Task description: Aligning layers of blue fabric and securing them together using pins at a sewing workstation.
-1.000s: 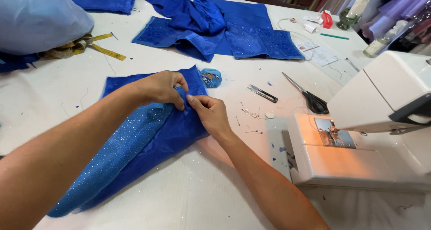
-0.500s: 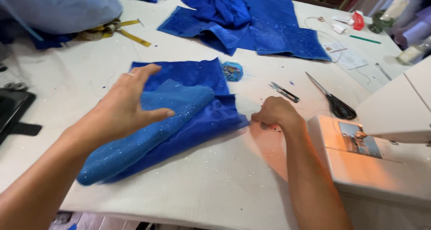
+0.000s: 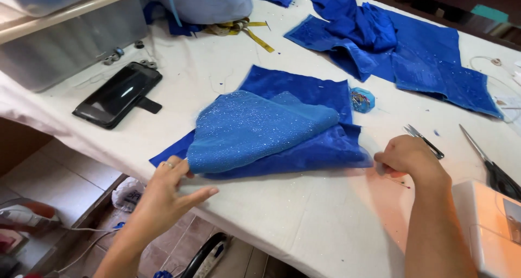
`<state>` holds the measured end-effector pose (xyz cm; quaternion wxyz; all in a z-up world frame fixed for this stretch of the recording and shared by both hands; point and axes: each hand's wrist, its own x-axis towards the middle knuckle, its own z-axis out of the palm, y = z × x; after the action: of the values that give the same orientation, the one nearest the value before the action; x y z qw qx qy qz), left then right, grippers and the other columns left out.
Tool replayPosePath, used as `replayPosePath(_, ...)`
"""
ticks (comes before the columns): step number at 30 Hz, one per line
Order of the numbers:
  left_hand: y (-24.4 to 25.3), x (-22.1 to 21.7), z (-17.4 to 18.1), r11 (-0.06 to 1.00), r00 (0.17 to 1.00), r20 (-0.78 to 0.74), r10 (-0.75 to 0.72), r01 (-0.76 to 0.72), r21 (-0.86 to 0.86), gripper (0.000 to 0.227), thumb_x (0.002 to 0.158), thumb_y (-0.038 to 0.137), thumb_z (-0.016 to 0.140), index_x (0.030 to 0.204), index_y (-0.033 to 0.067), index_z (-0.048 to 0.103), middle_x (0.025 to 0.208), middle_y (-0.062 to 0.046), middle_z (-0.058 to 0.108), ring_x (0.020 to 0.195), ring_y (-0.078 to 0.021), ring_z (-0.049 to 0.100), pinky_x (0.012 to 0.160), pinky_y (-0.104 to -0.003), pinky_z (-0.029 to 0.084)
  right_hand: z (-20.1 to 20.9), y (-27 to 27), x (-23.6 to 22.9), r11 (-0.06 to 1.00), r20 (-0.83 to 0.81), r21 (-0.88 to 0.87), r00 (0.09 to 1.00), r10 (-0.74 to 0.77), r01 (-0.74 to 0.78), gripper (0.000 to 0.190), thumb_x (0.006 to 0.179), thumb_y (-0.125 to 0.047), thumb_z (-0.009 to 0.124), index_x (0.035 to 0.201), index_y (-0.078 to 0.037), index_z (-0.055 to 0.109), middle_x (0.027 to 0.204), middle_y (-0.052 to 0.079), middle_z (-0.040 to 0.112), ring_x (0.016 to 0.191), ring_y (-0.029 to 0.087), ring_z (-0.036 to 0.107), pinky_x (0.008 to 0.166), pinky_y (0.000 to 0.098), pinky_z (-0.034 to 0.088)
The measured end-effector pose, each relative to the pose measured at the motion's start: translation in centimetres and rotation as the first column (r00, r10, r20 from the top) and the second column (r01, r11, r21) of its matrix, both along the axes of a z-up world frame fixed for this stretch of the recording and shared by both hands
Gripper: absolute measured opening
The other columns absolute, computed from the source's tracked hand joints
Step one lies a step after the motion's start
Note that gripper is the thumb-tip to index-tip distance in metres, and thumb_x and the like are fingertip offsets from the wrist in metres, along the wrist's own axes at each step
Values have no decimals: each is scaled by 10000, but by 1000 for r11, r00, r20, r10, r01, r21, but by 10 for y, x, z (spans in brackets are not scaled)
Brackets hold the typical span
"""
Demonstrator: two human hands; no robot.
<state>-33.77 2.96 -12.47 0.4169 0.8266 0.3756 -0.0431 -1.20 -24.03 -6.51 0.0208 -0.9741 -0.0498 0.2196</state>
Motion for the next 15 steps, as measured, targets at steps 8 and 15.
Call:
replayPosePath(8,27,52,-24,990,792,601,101,-21,-139,240,801,264,784,968,91,782,1083,-41,673,1032,-162,635,926,-294,504,35,8,-36,867,212,499,969,-123,1,174,895,-116,586,1035,-53,669,963,121,710,782,257,687,592,390,461)
replayPosePath(15,44,77,3,911,713,684,155,165,-379,270,843,207,731,1060,47,737,1023,-21,724,985,-132,652,892,-278,521,15,39,-75,546,506,661,843,182,-515,162,857,-113,727,1016,-85,734,871,24,738,756,119,654,788,238,539)
